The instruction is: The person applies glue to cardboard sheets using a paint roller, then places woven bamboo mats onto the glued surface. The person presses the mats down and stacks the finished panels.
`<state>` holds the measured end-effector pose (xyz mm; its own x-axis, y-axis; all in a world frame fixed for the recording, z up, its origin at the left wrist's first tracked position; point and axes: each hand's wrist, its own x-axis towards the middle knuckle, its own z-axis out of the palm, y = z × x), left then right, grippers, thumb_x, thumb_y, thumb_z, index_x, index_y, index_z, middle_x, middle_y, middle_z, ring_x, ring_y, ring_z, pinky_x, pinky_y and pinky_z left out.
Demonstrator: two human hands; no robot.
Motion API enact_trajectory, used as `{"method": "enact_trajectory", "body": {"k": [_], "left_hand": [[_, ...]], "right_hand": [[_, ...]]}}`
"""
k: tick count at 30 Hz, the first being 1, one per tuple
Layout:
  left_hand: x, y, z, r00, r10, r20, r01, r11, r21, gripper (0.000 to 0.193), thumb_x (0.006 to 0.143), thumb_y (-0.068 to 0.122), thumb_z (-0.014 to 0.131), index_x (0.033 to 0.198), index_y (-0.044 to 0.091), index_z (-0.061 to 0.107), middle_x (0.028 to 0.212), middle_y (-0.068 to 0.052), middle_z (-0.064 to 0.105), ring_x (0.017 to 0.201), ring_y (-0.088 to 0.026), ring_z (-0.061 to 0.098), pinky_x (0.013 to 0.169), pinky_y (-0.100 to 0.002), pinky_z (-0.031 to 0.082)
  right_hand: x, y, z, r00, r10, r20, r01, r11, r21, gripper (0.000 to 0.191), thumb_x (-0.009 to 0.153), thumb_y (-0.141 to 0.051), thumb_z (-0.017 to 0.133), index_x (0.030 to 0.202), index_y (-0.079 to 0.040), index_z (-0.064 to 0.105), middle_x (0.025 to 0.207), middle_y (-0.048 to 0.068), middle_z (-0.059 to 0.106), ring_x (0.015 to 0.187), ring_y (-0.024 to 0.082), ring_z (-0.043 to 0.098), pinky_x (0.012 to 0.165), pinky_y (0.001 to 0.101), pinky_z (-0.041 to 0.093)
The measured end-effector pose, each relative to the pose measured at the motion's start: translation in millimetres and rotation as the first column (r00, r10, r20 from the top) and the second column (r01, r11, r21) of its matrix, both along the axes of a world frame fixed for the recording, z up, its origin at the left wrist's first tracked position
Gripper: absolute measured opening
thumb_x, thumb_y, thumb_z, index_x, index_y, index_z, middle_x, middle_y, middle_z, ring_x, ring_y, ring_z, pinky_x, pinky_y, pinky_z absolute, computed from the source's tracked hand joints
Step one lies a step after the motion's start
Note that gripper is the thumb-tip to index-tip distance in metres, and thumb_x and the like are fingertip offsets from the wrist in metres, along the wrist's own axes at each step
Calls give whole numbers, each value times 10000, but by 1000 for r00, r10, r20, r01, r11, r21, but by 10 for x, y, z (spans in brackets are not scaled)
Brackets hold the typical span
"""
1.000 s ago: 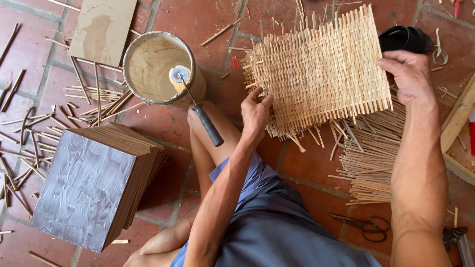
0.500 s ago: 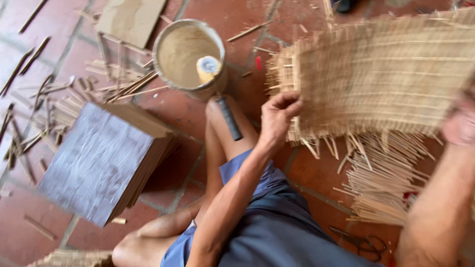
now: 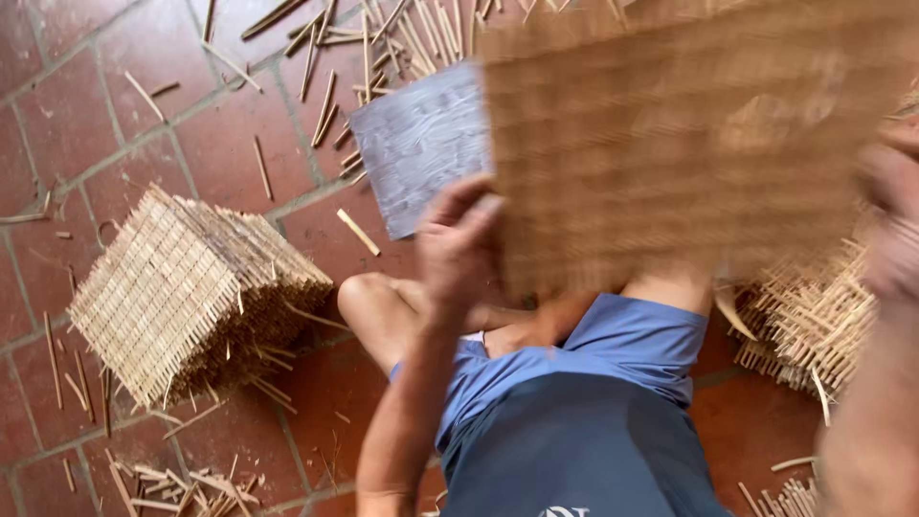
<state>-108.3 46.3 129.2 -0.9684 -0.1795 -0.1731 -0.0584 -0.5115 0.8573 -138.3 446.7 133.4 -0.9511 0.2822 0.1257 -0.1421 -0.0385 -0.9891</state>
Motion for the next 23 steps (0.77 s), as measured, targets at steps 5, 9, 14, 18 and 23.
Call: {"method": "enact_trajectory", "body": {"k": [5, 9, 14, 18, 23], "left_hand": [[-209, -1230, -81, 979, 203, 21, -203, 979, 7, 261, 925, -35, 678, 1185, -63, 677, 1014, -128, 762, 797, -155, 731, 699, -282, 618], [-370, -1626, -257, 969, 242, 42, -239, 968, -71, 259, 939, -34, 701, 1196, -67, 691, 1034, -143, 755, 811, -171, 736, 694, -280, 624], [-360, -1776, -483, 971, 230, 65, -225, 971, -74, 243, 934, -55, 730, 1173, -72, 695, 1026, -147, 759, 805, -178, 740, 678, -280, 625], [-366, -1755, -622, 968, 224, 114, -218, 974, -62, 248, 918, -32, 732, 1162, -62, 701, 1006, -128, 762, 795, -171, 746, 676, -284, 639], [-417, -1879, -835, 964, 244, 107, -228, 963, -145, 252, 947, -24, 758, 1196, -49, 728, 1007, -133, 757, 754, -158, 699, 606, -253, 570]], "right_hand": [[-1026, -1563, -332, 949, 314, 9, -308, 925, 223, 120, 971, 44, 749, 1088, 37, 776, 961, 64, 752, 818, 106, 694, 733, 222, 573], [-1378, -2095, -352, 942, 315, 118, -335, 911, 239, 85, 976, -45, 785, 1040, 11, 786, 832, 54, 735, 657, 90, 619, 552, 224, 484], [-1321, -2126, -525, 944, 314, 101, -330, 892, 310, 94, 990, -57, 780, 1044, 19, 789, 862, 34, 752, 717, 67, 654, 625, 222, 527], [-1224, -2090, -701, 951, 294, 100, -308, 850, 428, 138, 1015, -108, 738, 1066, 4, 801, 839, 21, 754, 702, 78, 654, 609, 252, 519], [-1288, -2157, -791, 961, 275, 1, -213, 742, 635, 176, 1007, -133, 722, 1089, -2, 806, 917, 130, 747, 789, 213, 694, 670, 355, 544]]}}
